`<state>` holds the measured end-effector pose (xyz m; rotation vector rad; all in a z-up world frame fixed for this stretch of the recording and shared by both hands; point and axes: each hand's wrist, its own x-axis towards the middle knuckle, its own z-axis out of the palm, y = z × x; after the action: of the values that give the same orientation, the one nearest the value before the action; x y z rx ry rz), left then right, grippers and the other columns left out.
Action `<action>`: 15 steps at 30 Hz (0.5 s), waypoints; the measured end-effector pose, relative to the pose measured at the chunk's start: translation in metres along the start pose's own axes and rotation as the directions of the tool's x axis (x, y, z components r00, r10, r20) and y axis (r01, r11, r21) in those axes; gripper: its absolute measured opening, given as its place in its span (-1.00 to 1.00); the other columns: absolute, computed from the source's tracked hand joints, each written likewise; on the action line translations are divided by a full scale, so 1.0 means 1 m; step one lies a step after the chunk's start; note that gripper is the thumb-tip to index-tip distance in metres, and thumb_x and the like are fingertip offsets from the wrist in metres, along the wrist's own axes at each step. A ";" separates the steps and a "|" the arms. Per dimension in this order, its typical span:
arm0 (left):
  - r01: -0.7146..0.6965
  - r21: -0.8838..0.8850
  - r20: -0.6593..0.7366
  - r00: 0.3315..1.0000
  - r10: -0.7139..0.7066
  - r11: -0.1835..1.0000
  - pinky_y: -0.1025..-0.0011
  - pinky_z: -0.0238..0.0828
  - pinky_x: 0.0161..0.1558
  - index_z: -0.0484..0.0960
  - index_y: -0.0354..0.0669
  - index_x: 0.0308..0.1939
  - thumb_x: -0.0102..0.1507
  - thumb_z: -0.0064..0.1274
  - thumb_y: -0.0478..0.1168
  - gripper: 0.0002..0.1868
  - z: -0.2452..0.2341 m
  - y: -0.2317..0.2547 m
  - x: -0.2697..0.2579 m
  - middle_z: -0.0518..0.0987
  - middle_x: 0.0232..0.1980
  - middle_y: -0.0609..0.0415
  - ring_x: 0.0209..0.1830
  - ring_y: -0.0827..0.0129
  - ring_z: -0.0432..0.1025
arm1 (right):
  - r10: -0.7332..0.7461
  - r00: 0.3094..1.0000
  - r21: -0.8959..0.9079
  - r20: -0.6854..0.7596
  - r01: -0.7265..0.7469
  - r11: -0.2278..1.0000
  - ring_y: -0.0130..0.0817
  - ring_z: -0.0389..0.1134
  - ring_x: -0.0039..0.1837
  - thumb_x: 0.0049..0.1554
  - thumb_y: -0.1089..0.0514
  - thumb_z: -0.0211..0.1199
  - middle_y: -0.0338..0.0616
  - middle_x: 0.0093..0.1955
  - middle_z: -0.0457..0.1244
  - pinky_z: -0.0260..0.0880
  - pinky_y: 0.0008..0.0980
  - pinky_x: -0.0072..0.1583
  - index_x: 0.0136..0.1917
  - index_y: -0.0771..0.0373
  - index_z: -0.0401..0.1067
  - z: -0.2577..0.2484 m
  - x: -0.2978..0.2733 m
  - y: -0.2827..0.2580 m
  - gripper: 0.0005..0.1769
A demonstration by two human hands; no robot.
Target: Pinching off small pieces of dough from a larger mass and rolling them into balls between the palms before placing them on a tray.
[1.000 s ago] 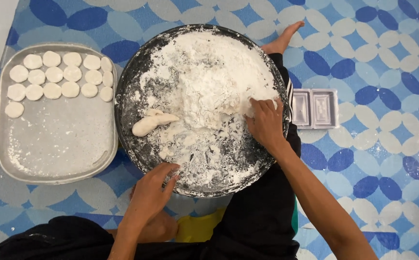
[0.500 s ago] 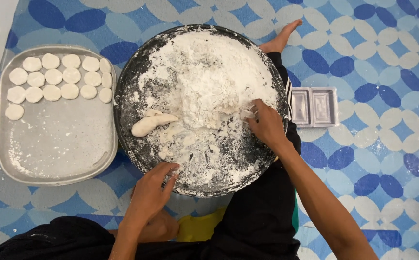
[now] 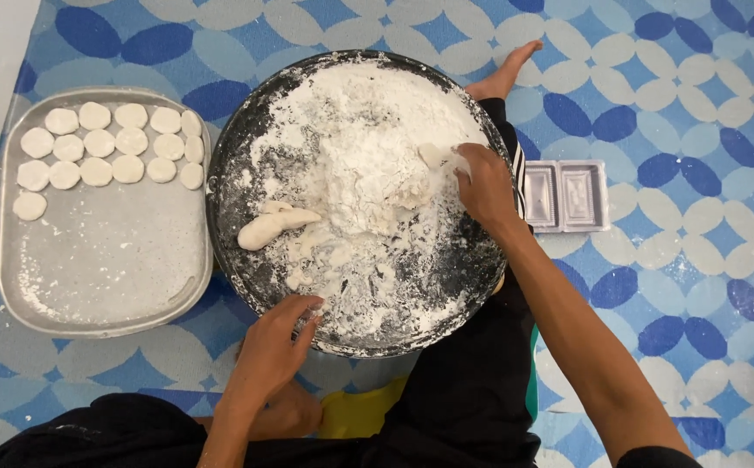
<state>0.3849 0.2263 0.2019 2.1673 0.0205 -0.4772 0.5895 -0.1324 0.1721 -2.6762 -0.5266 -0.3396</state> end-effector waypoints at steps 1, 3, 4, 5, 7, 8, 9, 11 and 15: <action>0.000 0.001 -0.001 1.000 0.000 1.000 0.27 0.52 -0.08 0.63 0.04 0.08 0.26 0.03 -0.17 -0.70 -0.001 0.001 0.000 0.66 0.07 0.27 -0.06 0.31 0.60 | 0.000 1.000 0.001 0.000 0.000 1.000 0.11 0.38 0.17 -0.04 0.44 0.27 0.20 0.18 0.36 0.38 -0.10 0.23 0.12 0.51 0.48 0.003 0.001 -0.005 -0.59; -0.007 -0.016 0.004 1.000 0.008 1.000 0.26 0.52 -0.04 0.62 0.02 0.08 0.26 0.03 -0.16 -0.69 -0.003 0.002 0.000 0.66 0.11 0.24 -0.03 0.25 0.60 | -0.167 0.985 -0.064 0.041 0.170 0.983 0.07 0.37 0.29 -0.05 0.53 0.17 0.16 0.30 0.34 0.37 -0.09 0.31 0.23 0.47 0.45 0.009 0.002 -0.014 -0.47; -0.008 -0.015 0.003 1.000 0.008 1.000 0.26 0.52 -0.04 0.62 0.02 0.08 0.26 0.03 -0.16 -0.69 -0.002 0.002 0.000 0.66 0.11 0.24 -0.03 0.25 0.60 | -0.167 0.985 -0.064 0.040 0.169 0.983 0.07 0.37 0.29 -0.05 0.53 0.17 0.16 0.30 0.34 0.37 -0.09 0.31 0.23 0.47 0.45 0.014 0.003 -0.011 -0.47; -0.007 -0.004 0.002 1.000 0.007 1.000 0.27 0.52 -0.05 0.62 0.02 0.08 0.26 0.03 -0.16 -0.69 -0.001 0.002 0.001 0.66 0.10 0.24 -0.04 0.25 0.59 | -0.160 0.978 -0.119 0.133 0.176 0.977 0.04 0.24 0.42 0.05 0.41 0.18 0.09 0.43 0.23 0.21 -0.04 0.39 0.32 0.42 0.38 0.020 0.004 -0.009 -0.47; -0.005 0.007 0.002 1.000 0.005 1.000 0.27 0.52 -0.05 0.63 0.01 0.08 0.25 0.04 -0.16 -0.69 -0.001 0.001 0.001 0.67 0.09 0.24 -0.05 0.25 0.59 | -0.145 0.963 -0.171 0.225 0.186 0.968 0.01 0.11 0.55 0.14 0.29 0.19 0.02 0.57 0.12 0.06 0.01 0.47 0.41 0.38 0.30 0.028 0.007 -0.002 -0.45; -0.003 0.004 0.004 1.000 0.003 1.000 0.27 0.52 -0.04 0.63 0.00 0.08 0.26 0.03 -0.16 -0.69 -0.001 0.001 0.001 0.66 0.11 0.23 -0.04 0.26 0.59 | -0.144 0.959 -0.189 0.245 0.193 0.963 -0.03 0.06 0.59 0.16 0.27 0.18 -0.05 0.59 0.11 -0.05 0.11 0.51 0.42 0.32 0.32 0.030 0.010 0.001 -0.46; -0.002 -0.001 0.005 1.000 0.002 1.000 0.26 0.52 -0.03 0.63 -0.02 0.09 0.26 0.03 -0.16 -0.69 -0.001 0.001 0.001 0.65 0.13 0.22 -0.03 0.26 0.59 | -0.143 0.954 -0.209 0.264 0.202 0.957 -0.07 0.02 0.62 0.18 0.25 0.17 -0.11 0.60 0.09 -0.16 0.22 0.54 0.42 0.25 0.33 0.032 0.013 0.005 -0.47; -0.002 -0.002 0.007 1.000 0.002 1.000 0.27 0.52 -0.03 0.62 0.00 0.09 0.26 0.03 -0.16 -0.68 -0.002 0.000 0.000 0.66 0.12 0.23 -0.03 0.26 0.59 | -0.165 0.955 -0.252 0.248 0.228 0.940 -0.11 0.08 0.58 0.19 0.19 0.20 -0.13 0.56 0.15 -0.14 0.22 0.53 0.41 0.23 0.34 0.033 0.012 0.010 -0.49; -0.043 -0.011 -0.026 0.999 0.043 0.999 0.26 0.51 -0.06 0.62 -0.03 0.07 0.25 0.04 -0.18 -0.69 -0.002 0.000 0.000 0.67 0.08 0.20 -0.06 0.22 0.59 | -0.240 0.959 -0.237 0.149 0.271 0.933 -0.21 0.28 0.39 0.17 0.22 0.27 -0.20 0.35 0.32 -0.07 0.16 0.52 0.32 0.15 0.39 0.029 0.015 0.010 -0.57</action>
<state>0.3856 0.2278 0.2033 2.1581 -0.0092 -0.4241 0.6112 -0.1237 0.1472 -2.8919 -0.9324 -0.3429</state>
